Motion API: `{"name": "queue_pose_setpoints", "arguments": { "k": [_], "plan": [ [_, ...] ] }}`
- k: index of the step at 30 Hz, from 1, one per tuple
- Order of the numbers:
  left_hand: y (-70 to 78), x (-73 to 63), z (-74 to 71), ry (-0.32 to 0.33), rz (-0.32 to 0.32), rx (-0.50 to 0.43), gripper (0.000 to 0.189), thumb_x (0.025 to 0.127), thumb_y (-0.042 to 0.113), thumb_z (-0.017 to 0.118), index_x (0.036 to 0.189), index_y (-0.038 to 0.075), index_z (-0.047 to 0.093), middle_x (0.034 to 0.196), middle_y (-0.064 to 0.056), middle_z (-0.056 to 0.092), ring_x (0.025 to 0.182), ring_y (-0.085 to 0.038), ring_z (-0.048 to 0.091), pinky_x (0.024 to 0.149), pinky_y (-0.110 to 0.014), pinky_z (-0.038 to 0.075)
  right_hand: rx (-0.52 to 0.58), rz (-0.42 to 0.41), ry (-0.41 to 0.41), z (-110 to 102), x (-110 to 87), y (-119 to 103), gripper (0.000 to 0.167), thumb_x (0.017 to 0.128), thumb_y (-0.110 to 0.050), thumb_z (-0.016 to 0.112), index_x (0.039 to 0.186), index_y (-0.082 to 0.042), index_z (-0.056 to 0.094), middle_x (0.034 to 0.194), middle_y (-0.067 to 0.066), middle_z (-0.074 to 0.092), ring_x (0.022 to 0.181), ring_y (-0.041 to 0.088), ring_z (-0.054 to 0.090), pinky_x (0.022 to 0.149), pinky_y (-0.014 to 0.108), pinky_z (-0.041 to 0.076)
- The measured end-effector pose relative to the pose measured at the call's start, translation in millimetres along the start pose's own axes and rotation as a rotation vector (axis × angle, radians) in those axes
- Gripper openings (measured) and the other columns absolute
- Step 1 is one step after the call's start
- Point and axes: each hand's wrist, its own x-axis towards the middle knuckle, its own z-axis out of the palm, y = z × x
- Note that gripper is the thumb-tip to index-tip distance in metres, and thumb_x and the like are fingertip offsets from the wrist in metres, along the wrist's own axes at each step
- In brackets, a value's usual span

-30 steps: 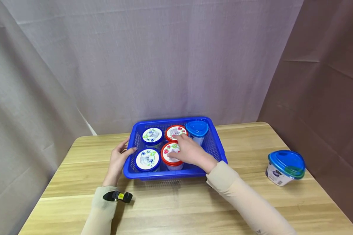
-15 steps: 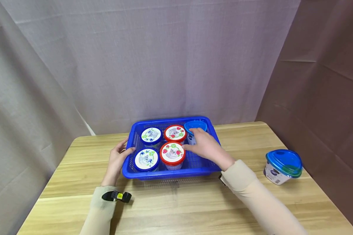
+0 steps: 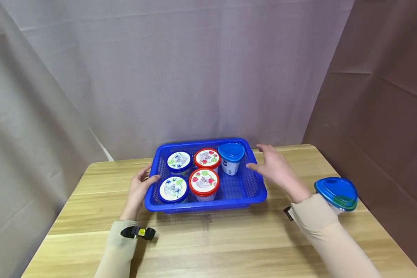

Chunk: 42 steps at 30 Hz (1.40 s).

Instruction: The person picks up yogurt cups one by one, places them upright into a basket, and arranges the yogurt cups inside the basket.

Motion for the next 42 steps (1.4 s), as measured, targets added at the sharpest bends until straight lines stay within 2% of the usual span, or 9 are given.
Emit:
{"name": "queue_pose_setpoints", "arguments": {
  "k": [6,13,20,26,31,35,42],
  "plan": [
    [-0.7,-0.8,3.0,0.005,-0.002,0.004,0.060,0.085,0.003,0.073,0.143,0.006,0.057,0.105,-0.018,0.067,0.079,-0.010,0.064,0.067,-0.023,0.058,-0.015,0.099,0.006,-25.7,-18.3,33.8,0.087,0.096,-0.037,0.068,0.148,0.018,0.026,0.142,0.043,0.037,0.128,0.060,0.036,0.102,0.071,0.034],
    [-1.5,0.0,1.9,0.010,0.002,-0.002,0.060,0.085,0.003,0.073,0.143,0.005,0.056,0.105,-0.018,0.066,0.080,-0.011,0.064,0.068,-0.023,0.058,-0.087,0.163,0.081,-47.1,-44.5,64.1,0.095,0.096,-0.051,0.063,0.150,0.015,0.024,0.142,0.042,0.036,0.125,0.060,0.036,0.095,0.073,0.034],
    [-1.7,-0.2,1.5,0.013,-0.007,-0.005,0.060,0.085,0.003,0.073,0.143,0.005,0.056,0.104,-0.017,0.066,0.079,-0.011,0.065,0.067,-0.025,0.059,-0.084,0.254,0.105,-68.1,-67.9,90.2,0.101,0.097,-0.054,0.060,0.153,0.015,0.012,0.147,0.048,0.020,0.129,0.068,0.020,0.096,0.081,0.023],
    [-1.1,-0.1,2.2,0.017,-0.015,0.019,0.060,0.086,0.004,0.073,0.143,0.005,0.056,0.107,-0.019,0.066,0.083,-0.013,0.063,0.069,-0.024,0.058,-0.116,0.345,0.133,-71.2,-87.1,113.5,0.107,0.094,-0.055,0.062,0.151,0.018,0.008,0.144,0.052,0.013,0.125,0.071,0.021,0.093,0.082,0.026],
    [0.7,0.9,1.5,0.006,-0.019,0.018,0.061,0.086,0.006,0.074,0.144,0.005,0.055,0.110,-0.020,0.065,0.084,-0.013,0.063,0.069,-0.022,0.058,-0.082,0.399,0.140,-70.7,-104.7,130.4,0.111,0.093,-0.056,0.062,0.151,0.017,0.002,0.146,0.052,0.002,0.127,0.072,0.016,0.089,0.083,0.028],
    [2.5,1.1,1.2,-0.005,-0.027,0.026,0.062,0.087,0.008,0.074,0.145,0.006,0.054,0.112,-0.020,0.064,0.084,-0.011,0.062,0.068,-0.022,0.057,-0.062,0.426,0.132,-67.4,-114.1,141.9,0.113,0.093,-0.056,0.063,0.151,0.017,-0.001,0.145,0.054,-0.001,0.126,0.073,0.015,0.087,0.084,0.031],
    [0.7,0.8,1.6,0.001,-0.032,0.022,0.061,0.087,0.007,0.074,0.145,0.006,0.055,0.112,-0.020,0.064,0.083,-0.011,0.062,0.068,-0.022,0.057,-0.020,0.443,0.089,-58.6,-122.1,155.9,0.115,0.093,-0.055,0.063,0.150,0.017,-0.006,0.140,0.058,-0.001,0.115,0.078,0.023,0.079,0.084,0.036]
  ]
}}
